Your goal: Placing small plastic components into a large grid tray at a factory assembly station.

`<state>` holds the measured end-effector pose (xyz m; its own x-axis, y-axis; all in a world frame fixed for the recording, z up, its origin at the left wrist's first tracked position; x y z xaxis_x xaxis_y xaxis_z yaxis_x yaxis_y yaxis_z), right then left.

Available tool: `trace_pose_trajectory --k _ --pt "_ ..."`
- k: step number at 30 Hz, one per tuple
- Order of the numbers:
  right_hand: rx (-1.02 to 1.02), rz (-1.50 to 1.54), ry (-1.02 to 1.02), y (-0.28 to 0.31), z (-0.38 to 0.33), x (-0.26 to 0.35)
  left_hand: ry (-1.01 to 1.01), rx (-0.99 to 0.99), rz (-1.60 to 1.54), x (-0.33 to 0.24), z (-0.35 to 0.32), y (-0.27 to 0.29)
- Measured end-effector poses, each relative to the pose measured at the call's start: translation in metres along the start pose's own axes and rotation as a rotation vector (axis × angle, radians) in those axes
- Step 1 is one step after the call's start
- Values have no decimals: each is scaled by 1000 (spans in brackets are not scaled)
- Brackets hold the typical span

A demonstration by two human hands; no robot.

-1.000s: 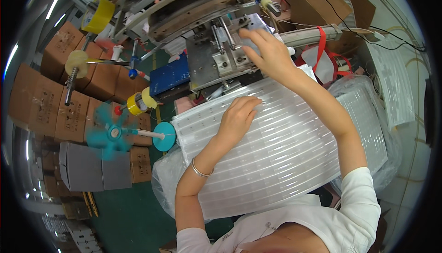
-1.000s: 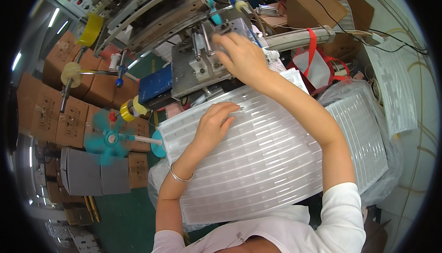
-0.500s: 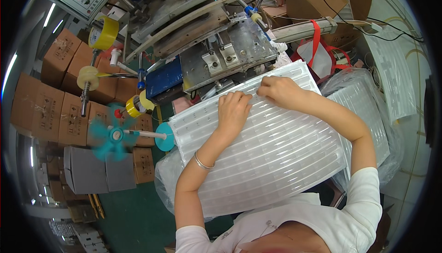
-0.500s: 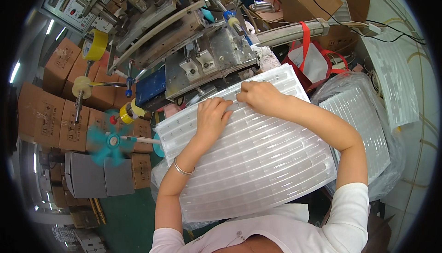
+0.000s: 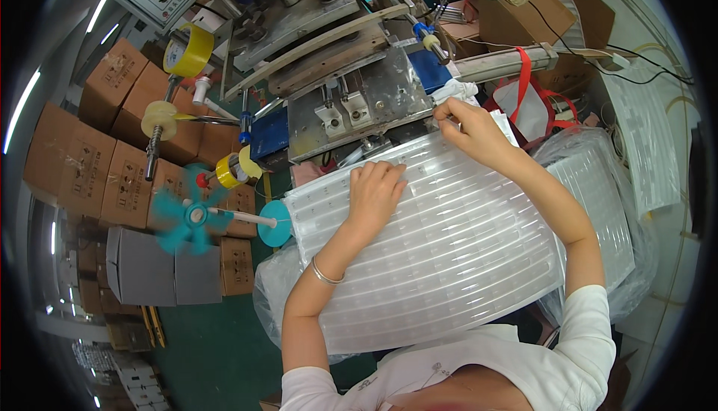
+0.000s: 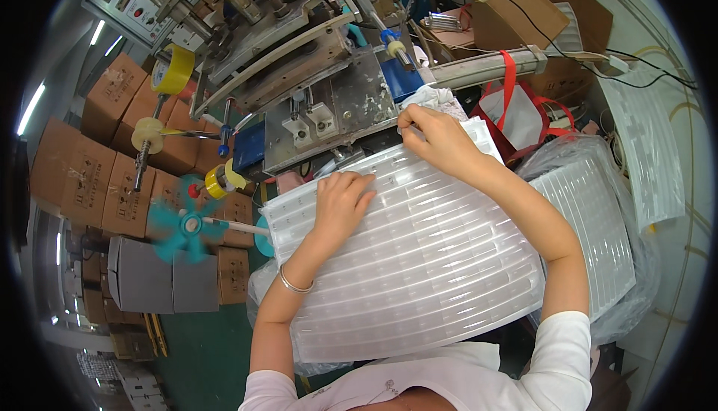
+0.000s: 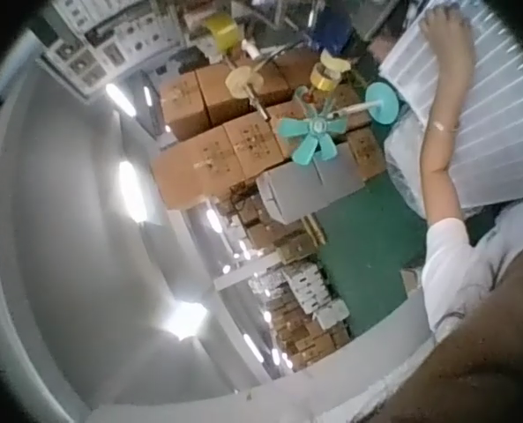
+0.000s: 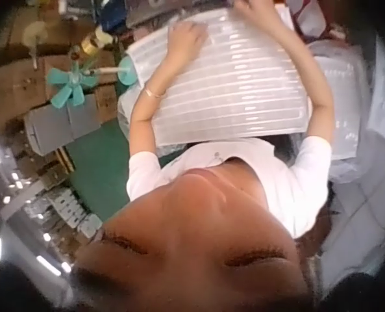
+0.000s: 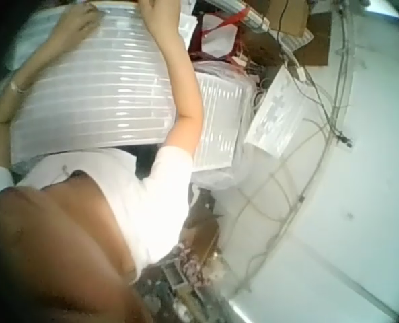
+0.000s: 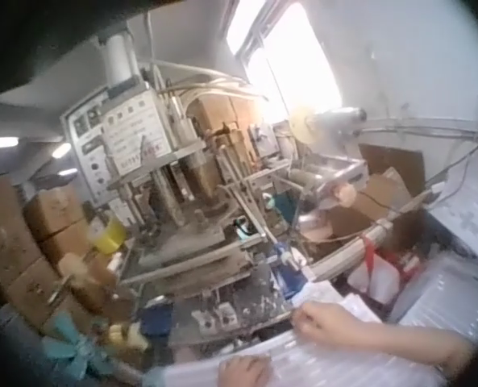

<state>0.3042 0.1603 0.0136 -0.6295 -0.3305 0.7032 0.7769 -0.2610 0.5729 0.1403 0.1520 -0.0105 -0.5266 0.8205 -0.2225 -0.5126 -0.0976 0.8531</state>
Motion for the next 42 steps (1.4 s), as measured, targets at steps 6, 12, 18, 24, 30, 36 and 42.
trace_pose_trajectory --k 6,12,18,24,30,36,42 --pt "-126 49 66 20 1 28 105 -298 51 32 4 54" --pt "-129 38 119 24 17 39 130 -572 275 35 49 92" --pt "-285 4 177 15 51 53 148 -449 407 59 87 89" --pt "-395 -244 384 -12 83 84 -51 -336 66 -17 36 96" --pt "-482 -472 376 -22 100 75 33 -209 -123 -17 15 91" --pt "-468 -326 388 -12 85 66 25 -182 -231 -21 9 78" --pt "-111 -161 1 19 30 31 253 -53 -475 -4 1 57"
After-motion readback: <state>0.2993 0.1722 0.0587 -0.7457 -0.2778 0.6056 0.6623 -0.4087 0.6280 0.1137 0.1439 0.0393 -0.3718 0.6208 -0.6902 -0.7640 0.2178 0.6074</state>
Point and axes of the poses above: each hand's wrist, its own z-axis towards the middle knuckle, its own y-axis out of the back of the hand, x = y × z, the point moved 10 cm from there along z, towards the middle knuckle, and after that the axes turned 3 degrees about -x, right-handed, at the moved point
